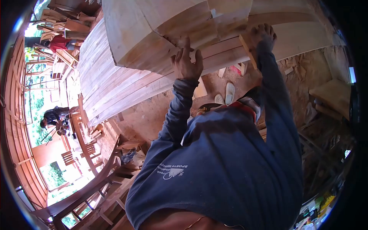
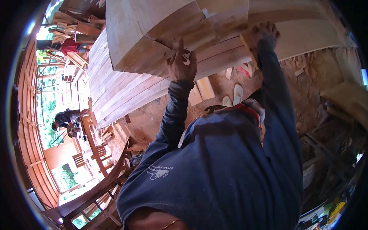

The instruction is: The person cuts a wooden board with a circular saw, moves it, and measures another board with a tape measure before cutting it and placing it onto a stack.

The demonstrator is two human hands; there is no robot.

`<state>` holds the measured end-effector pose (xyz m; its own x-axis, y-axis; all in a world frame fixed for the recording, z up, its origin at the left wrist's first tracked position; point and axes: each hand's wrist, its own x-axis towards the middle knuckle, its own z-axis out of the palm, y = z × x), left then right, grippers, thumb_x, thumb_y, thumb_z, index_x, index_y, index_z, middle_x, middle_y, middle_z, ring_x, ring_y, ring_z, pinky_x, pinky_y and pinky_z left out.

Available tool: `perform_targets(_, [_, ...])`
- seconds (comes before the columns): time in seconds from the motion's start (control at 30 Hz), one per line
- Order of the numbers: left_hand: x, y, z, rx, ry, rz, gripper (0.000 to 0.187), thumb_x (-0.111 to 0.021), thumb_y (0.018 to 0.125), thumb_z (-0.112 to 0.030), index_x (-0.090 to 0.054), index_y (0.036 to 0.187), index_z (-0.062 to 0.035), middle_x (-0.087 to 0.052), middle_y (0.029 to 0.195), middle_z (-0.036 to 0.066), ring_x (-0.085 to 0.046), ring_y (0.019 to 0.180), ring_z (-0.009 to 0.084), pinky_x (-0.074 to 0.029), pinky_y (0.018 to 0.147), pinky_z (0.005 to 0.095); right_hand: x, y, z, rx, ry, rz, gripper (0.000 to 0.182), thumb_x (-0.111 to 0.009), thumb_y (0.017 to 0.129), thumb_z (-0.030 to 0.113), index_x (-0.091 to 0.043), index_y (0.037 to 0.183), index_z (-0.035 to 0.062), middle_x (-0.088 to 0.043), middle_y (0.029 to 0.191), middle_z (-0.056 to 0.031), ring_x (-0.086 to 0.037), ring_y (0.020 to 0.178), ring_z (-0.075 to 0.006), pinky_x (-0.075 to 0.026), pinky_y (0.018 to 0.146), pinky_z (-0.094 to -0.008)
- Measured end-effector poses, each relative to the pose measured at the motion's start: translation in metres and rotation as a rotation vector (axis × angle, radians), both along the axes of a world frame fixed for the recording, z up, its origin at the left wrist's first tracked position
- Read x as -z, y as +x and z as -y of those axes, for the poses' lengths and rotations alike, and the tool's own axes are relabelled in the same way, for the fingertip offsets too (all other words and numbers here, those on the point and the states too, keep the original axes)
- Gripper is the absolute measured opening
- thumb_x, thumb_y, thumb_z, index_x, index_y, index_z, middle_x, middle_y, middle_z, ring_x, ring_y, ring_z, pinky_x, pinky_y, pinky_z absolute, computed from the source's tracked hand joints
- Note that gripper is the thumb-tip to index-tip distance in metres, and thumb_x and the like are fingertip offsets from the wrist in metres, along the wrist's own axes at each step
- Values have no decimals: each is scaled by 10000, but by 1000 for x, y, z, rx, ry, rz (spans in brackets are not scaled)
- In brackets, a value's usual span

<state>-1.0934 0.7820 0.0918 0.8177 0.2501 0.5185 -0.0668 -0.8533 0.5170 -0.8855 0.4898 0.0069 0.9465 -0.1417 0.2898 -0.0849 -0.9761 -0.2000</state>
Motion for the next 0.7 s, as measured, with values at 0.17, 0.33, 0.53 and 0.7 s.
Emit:
perform_targets(0.17, [7,2,-2,21,67,11,674,-733,890,-220,-564,1536,-123,-734,897,2,-661,754,191,-424,877,388,5,2,3,5,-21,-25,585,-485,991,513,-618,1457,185,-474,1615,-102,-352,1535,-293,-241,1228,-575])
perform_targets(0.33, [30,-1,0,6,103,-116,663,-744,889,-249,-584,1527,-166,-746,902,-16,-668,770,174,-410,894,399,12,3,5,-40,18,73,557,-528,978,507,-648,1412,179,-503,1583,-100,-383,1512,-311,-267,1209,-595])
perform_targets(0.53, [50,-5,-2,21,82,-134,685,-758,887,-290,-573,1540,-195,-753,911,-15,-683,812,185,-387,911,407,23,5,7,-38,-13,155,496,-563,954,510,-675,1312,186,-528,1552,-68,-412,1490,-289,-317,1193,-575])
perform_targets(0.7, [57,-6,-2,-15,38,-254,642,-723,889,-296,-598,1511,-196,-764,937,49,-706,904,246,-388,945,455,23,8,8,-20,-23,134,494,-555,963,500,-671,1328,187,-544,1540,-74,-409,1496,-296,-305,1200,-578])
